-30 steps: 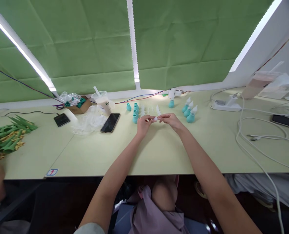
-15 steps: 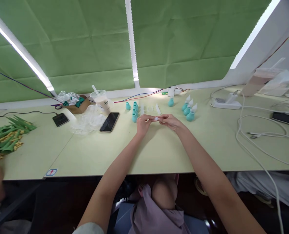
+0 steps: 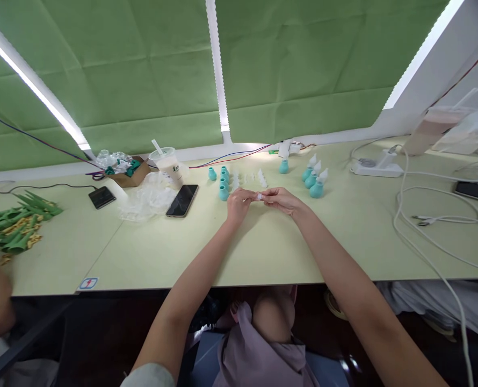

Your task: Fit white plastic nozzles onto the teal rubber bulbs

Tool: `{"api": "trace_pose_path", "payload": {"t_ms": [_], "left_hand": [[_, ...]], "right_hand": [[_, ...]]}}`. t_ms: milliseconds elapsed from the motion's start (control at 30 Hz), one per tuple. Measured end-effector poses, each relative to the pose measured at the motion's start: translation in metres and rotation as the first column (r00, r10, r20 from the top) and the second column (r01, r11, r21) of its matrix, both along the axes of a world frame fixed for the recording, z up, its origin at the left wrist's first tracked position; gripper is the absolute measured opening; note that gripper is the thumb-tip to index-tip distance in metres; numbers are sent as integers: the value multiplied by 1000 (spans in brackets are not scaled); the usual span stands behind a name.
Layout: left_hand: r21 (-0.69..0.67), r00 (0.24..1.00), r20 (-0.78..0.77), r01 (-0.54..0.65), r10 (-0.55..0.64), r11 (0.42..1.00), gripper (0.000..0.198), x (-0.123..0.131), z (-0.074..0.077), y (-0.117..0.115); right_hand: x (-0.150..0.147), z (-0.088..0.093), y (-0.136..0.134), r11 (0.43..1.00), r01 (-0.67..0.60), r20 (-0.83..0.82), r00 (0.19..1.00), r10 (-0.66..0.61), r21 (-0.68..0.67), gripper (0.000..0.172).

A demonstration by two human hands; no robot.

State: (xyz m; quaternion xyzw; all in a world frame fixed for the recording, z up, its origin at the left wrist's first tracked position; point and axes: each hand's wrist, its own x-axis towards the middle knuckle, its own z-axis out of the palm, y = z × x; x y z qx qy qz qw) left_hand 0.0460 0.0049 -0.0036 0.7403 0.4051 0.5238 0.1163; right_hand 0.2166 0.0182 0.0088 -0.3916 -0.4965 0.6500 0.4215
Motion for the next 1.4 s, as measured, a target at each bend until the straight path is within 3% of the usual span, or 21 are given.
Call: {"api": "trace_pose_path", "payload": {"t_ms": [233, 367, 467, 567, 767, 967, 1033, 1067, 1167, 1233, 1300, 1400], "left_hand": [[-81, 989, 79, -118, 124, 990, 9, 3, 8, -1], [-104, 977, 125, -162, 174, 981, 11, 7, 14, -7], [-4, 981, 86, -174, 173, 985, 9, 8, 16, -10], [113, 976, 19, -217, 216, 970, 8, 6, 16, -10], [145, 964, -123, -216, 234, 966, 21, -1, 14, -4], [93, 921, -5, -388, 390, 917, 20, -24, 19, 7], [45, 890, 38, -456, 454, 889, 20, -34, 20, 12], [20, 875, 55, -483, 482, 875, 19, -40, 20, 15], [-58, 834, 79, -542, 545, 838, 18, -53, 18, 23], [-104, 816, 85, -563, 571, 820, 18, -59, 15, 27], [-141, 808, 90, -568, 582, 811, 20, -62, 12, 29], [-171, 809, 107, -558, 578, 812, 33, -63, 11, 30]], "right_hand": [[-8, 2, 0, 994, 73, -71, 995, -67, 87, 35], [-10, 9, -6, 991, -3, -160, 987, 25, 135, 35], [-12, 7, -8, 990, -114, -200, 971, 130, 88, 35], [-13, 2, -6, 987, -149, -187, 970, 157, 59, 32], [-2, 4, -1, 994, -33, -104, 994, 44, 103, 38], [20, 5, 11, 952, 205, 80, 970, -228, 225, 39], [25, 0, 16, 900, 279, 273, 886, -376, 336, 37], [27, -2, 17, 861, 297, 390, 796, -462, 412, 32], [31, -9, 18, 756, 221, 647, 407, -645, 616, 14], [33, -11, 17, 742, 144, 707, 230, -669, 655, 12], [36, -13, 16, 753, 110, 735, 164, -657, 649, 17], [40, -15, 15, 776, 84, 766, 130, -630, 625, 21]]}}
